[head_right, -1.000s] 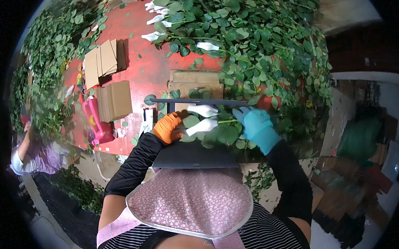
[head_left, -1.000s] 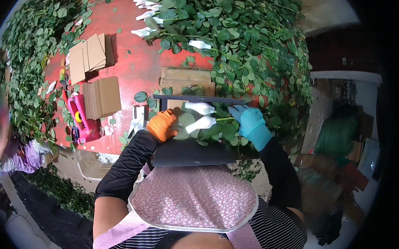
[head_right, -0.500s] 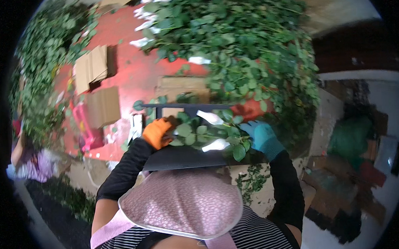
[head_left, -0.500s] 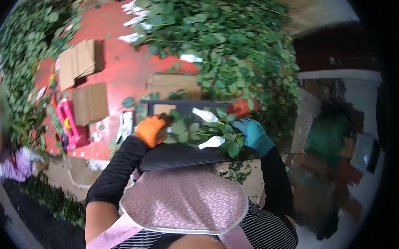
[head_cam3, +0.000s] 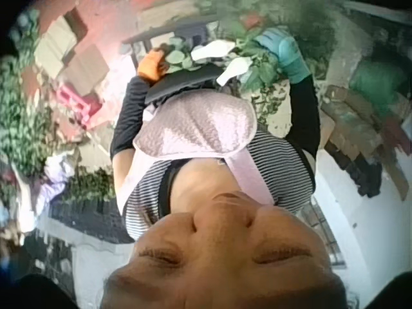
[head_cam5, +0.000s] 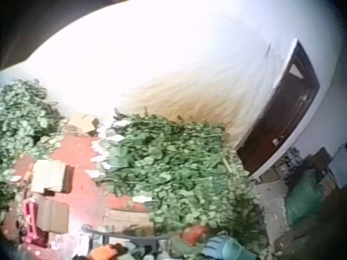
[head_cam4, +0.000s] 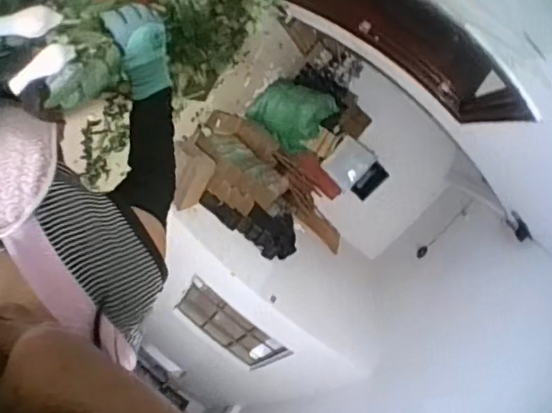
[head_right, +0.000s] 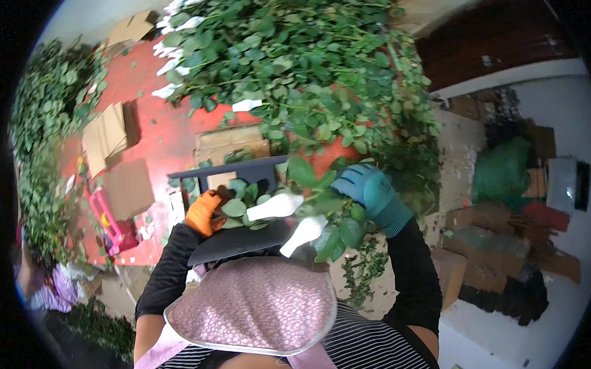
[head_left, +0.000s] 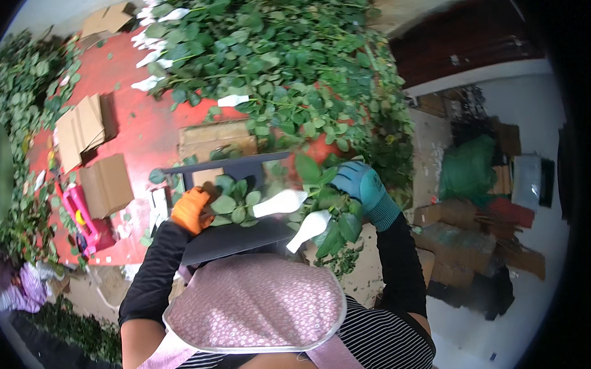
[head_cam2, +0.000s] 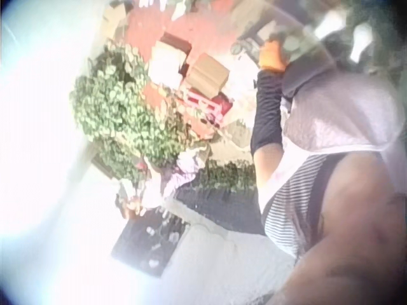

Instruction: The person wraps individual white flowers with green leaves using black corrugated paper and small cardboard pieces. They place a cardboard piece on the paper, add a flower and leaves, then fold the paper around the flower to form a wrapped bundle. The process is repeated for multiple flowers at a red table.

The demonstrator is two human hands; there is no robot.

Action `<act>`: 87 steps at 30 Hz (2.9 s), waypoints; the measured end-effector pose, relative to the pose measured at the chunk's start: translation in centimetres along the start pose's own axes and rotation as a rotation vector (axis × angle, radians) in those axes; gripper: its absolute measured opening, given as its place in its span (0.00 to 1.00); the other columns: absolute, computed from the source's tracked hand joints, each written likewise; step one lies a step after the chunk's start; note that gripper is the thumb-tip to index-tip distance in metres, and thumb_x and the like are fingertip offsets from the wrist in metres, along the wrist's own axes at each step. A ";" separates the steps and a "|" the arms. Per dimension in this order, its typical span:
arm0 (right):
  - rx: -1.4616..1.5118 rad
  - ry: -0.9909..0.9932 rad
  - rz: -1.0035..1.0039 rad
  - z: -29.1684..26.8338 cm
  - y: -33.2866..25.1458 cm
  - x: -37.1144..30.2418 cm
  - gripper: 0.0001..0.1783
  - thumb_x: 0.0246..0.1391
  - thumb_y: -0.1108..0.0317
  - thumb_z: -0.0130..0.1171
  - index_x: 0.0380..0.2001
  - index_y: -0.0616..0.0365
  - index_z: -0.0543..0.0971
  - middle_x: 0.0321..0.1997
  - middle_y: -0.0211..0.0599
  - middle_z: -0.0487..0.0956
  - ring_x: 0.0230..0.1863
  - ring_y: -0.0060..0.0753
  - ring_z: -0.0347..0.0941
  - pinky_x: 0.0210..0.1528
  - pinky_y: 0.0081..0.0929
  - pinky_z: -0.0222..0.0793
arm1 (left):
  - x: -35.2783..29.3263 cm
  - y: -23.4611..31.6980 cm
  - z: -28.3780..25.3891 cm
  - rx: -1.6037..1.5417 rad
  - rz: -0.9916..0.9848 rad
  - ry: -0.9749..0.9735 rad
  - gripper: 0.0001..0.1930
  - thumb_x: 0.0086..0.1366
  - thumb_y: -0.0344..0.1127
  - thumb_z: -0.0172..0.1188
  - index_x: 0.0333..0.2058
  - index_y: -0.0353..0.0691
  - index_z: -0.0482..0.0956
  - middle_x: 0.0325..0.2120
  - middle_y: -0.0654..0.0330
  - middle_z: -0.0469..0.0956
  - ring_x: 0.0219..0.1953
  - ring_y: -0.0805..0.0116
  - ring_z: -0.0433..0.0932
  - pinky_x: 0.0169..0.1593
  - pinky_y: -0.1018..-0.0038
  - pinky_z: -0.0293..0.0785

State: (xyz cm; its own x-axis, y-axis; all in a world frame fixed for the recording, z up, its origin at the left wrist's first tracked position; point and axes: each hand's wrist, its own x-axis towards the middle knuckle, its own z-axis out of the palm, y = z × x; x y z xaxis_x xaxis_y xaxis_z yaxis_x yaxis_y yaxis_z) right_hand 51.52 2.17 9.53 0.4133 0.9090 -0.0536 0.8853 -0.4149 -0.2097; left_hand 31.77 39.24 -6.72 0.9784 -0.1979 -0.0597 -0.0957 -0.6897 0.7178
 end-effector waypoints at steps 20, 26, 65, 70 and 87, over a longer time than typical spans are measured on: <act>-0.017 -0.343 -0.048 9.4 -3.6 7.6 0.27 0.51 0.69 0.51 0.57 0.47 0.71 0.45 0.44 0.78 0.41 0.45 0.77 0.41 0.41 0.73 | -0.2 0.0 0.6 -0.072 0.008 0.047 0.25 0.43 0.32 0.70 0.43 0.42 0.76 0.40 0.52 0.74 0.43 0.49 0.73 0.47 0.60 0.71; -0.042 -0.485 -0.074 14.1 -5.2 11.3 0.26 0.53 0.69 0.47 0.57 0.44 0.70 0.49 0.45 0.76 0.46 0.46 0.76 0.43 0.46 0.71 | -0.7 -0.9 1.0 0.040 0.006 0.015 0.22 0.45 0.32 0.69 0.42 0.41 0.76 0.41 0.52 0.73 0.43 0.49 0.73 0.46 0.60 0.71; 0.023 -0.192 0.097 15.0 -7.4 10.9 0.42 0.40 0.62 0.66 0.61 0.51 0.65 0.55 0.44 0.73 0.54 0.47 0.70 0.56 0.44 0.65 | -0.3 2.0 -1.4 0.261 -0.166 0.076 0.16 0.60 0.42 0.59 0.46 0.49 0.77 0.32 0.55 0.75 0.34 0.52 0.77 0.37 0.59 0.72; 0.197 -0.061 -0.133 14.7 -6.5 9.4 0.42 0.43 0.57 0.63 0.63 0.52 0.64 0.56 0.47 0.72 0.56 0.48 0.69 0.57 0.45 0.64 | 0.3 0.1 -0.2 -0.017 -0.135 0.198 0.16 0.54 0.38 0.67 0.41 0.42 0.79 0.32 0.53 0.80 0.33 0.53 0.80 0.36 0.62 0.75; 0.160 -0.247 0.081 15.9 -7.2 11.1 0.45 0.38 0.61 0.68 0.63 0.48 0.64 0.56 0.40 0.73 0.57 0.46 0.69 0.56 0.46 0.66 | 1.6 -0.5 0.3 0.512 0.150 0.020 0.14 0.47 0.33 0.61 0.35 0.37 0.79 0.60 0.50 0.67 0.41 0.53 0.74 0.44 0.62 0.70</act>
State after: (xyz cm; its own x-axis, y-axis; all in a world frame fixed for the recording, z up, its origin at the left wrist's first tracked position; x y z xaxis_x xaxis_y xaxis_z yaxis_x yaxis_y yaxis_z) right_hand 46.37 15.90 -5.07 0.4001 0.8632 -0.3078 0.7987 -0.4932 -0.3448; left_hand 33.36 39.04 -7.35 0.9499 -0.3107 0.0347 -0.3074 -0.9075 0.2862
